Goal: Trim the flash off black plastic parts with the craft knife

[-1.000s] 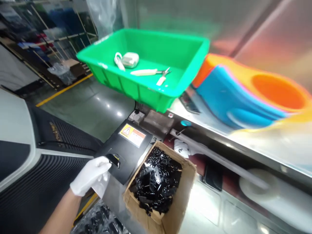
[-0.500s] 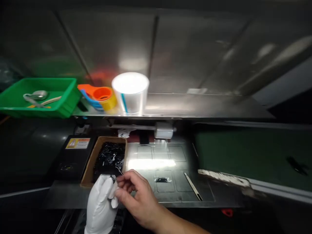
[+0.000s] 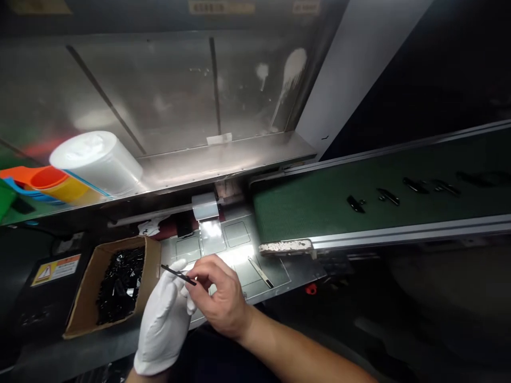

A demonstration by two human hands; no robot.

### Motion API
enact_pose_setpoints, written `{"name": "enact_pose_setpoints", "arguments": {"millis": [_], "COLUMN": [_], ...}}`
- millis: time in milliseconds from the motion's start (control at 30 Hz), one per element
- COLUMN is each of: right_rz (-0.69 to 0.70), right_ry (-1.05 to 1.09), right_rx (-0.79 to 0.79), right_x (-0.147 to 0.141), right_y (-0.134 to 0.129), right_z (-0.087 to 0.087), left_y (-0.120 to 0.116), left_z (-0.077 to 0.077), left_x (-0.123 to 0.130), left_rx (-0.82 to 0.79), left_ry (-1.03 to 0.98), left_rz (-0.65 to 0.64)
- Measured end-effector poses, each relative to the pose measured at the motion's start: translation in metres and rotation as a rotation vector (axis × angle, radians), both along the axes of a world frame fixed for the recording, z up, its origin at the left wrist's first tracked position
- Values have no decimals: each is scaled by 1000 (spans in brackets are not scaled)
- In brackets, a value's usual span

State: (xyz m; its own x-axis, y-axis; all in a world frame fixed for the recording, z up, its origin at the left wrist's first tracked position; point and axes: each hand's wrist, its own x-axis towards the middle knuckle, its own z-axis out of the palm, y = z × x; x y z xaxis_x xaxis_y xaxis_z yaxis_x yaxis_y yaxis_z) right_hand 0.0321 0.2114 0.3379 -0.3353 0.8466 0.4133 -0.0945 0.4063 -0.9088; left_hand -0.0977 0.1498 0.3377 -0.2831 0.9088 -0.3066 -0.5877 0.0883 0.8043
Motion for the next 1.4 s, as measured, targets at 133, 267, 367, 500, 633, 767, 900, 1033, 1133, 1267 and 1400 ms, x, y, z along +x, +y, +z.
{"name": "enact_pose_setpoints", "arguments": {"millis": [133, 267, 367, 500, 633, 767, 900, 1033, 1133, 1267, 1400], "right_rz": [80, 169, 227, 279, 297, 292, 344, 471, 532, 596, 700], "right_ry": [-154, -359, -460, -506, -552, -616, -658, -562, -483, -427, -295], "right_rx": [418, 636, 634, 602, 595, 614, 578, 399, 63, -397, -695], "right_x": [49, 84, 98, 107, 106, 101, 97, 90, 84, 72, 62], "right_y": [22, 32, 31, 31, 34, 36, 38, 44, 46, 46, 47], "right_z": [15, 27, 32, 33, 35, 37, 42, 44, 41, 30, 17], "left_y": [-1, -9, -13, -15, -16, -17, -15, -19, -25, -29, -31], "left_z": [9, 4, 0, 1, 3, 1, 0, -3, -7, -8, -9], "left_x": [17, 31, 44, 57, 57, 55, 52, 45, 39, 34, 32], "left_rx": [80, 122, 73, 51, 59, 74, 79, 44, 30, -6, -5], "left_ry": [-212, -196, -198, -226, -167, -107, -147, -178, -180, -186, -211], "left_rz": [-193, -220, -182, -141, -181, -192, -174, -120, -197, -232, -200]}}
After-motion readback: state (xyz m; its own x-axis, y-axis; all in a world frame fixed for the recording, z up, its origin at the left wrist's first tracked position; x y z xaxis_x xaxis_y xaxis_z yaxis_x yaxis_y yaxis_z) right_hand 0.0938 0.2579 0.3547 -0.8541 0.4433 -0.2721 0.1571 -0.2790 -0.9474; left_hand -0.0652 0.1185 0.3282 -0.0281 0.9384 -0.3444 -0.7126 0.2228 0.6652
